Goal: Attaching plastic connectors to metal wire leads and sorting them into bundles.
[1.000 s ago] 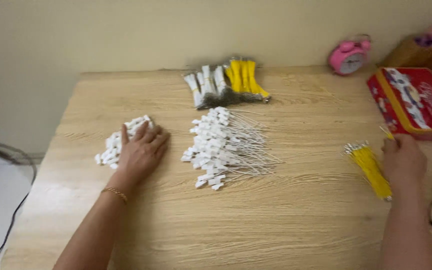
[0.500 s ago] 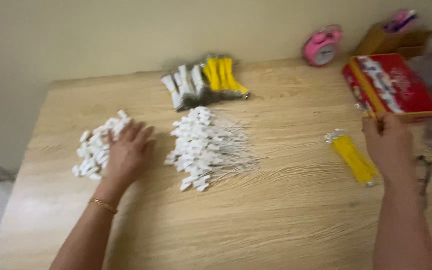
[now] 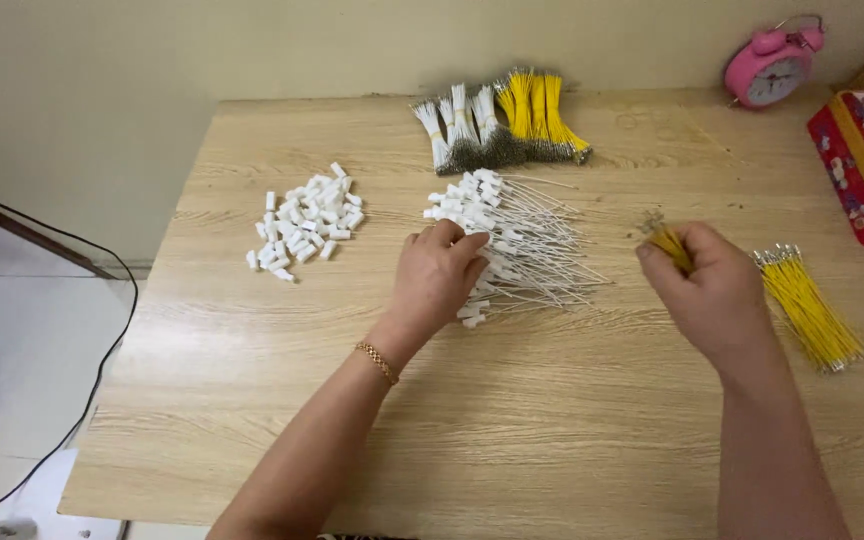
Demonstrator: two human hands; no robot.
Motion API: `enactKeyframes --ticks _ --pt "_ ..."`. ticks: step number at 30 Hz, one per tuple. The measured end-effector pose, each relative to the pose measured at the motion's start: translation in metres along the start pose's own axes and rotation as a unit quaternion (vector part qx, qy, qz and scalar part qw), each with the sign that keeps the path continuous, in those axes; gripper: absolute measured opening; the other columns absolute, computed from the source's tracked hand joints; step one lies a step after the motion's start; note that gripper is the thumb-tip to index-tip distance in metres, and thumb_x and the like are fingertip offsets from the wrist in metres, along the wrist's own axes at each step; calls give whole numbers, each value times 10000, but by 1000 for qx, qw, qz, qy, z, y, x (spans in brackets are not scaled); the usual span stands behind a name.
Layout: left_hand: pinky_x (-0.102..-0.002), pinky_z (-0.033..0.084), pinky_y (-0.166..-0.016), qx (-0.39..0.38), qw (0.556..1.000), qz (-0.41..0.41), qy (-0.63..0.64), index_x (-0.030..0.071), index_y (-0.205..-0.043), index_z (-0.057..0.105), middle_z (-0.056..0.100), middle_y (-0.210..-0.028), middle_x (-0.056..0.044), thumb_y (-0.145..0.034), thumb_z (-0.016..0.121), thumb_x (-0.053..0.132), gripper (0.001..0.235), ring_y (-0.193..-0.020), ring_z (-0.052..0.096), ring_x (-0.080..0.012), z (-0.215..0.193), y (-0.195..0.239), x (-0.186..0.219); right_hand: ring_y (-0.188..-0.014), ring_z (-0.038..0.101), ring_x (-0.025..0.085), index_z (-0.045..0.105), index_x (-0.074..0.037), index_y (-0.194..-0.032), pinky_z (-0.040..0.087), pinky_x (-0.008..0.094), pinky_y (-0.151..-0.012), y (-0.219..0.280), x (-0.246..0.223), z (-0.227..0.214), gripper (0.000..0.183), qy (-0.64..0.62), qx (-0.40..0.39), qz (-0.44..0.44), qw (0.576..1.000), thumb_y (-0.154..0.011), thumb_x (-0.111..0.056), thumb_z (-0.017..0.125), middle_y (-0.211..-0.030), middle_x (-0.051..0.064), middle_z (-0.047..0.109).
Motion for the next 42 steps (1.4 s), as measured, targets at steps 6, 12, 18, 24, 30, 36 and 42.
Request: enactKeyframes --ticks 6,12,18,24,30,36,42 --pt "-441 496 -803 -7 999 -47 -5 135 -1164 747 651 -1005 -109 -837 804 229 344 -937 630 -288 -3 8 -20 -694 532 62 726 -60 -1064 448 240 -592 6 -9 34 175 -103 -31 -54 993 -966 -201 692 -798 -18 636" --pt "-442 483 -829 -6 1000 -24 3 198 -1108 771 671 -1083 -95 -829 815 259 289 -1005 628 -293 1 -1 -15 -662 525 65 738 -55 -1008 446 237 -576 11 -29 80 153 -120 -81 -25 989 -966 -196 695 -766 -32 635" --pt "-432 446 -972 -31 998 -39 32 196 -1080 772 715 -1043 8 -872 799 279 226 -1048 638 -218 13 6 -28 -669 510 39 709 -30 -998 432 229 -573 8 -29 95 143 -160 -99 -63 980 -952 -164 702 -769 -44 620" --pt "-504 405 -1005 -23 998 -35 36 161 -1044 756 719 -1036 -11 -846 813 322 261 -1053 618 -256 4 -7 -14 -657 497 41 727 -50 -1029 429 234 -568 9 -48 101 162 -139 -102 -78 982 -961 -195 703 -755 -41 604" --pt "-507 398 -1037 -58 998 -22 -4 194 -985 779 718 -1006 2 -861 784 289 156 -1041 625 -238 20 -10 -12 -657 505 42 735 -63 -1060 436 239 -568 6 -46 95 201 -127 -91 -69 985 -959 -234 704 -751 -41 613" --pt "-477 434 -989 -42 997 -45 56 144 -1010 767 742 -1014 -21 -884 785 220 148 -1014 647 -249 11 -12 -12 -649 547 88 741 -36 -1012 456 271 -557 7 -52 90 191 -76 -91 -48 992 -943 -214 729 -771 7 637" --pt "-293 595 -858 -95 759 -334 551 41 -1107 727 739 -1024 -52 -967 721 68 143 -939 681 -145 32 25 -39 -716 647 110 739 -22 -973 518 275 -606 19 -85 78 154 -41 -55 -167 983 -888 -149 758 -855 35 680"
Point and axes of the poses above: each hand's wrist, its own y-axis away from the middle knuckle, its own z-axis out of the palm, x = y × z, the point moved 9 cm from there along -y, towards the middle knuckle
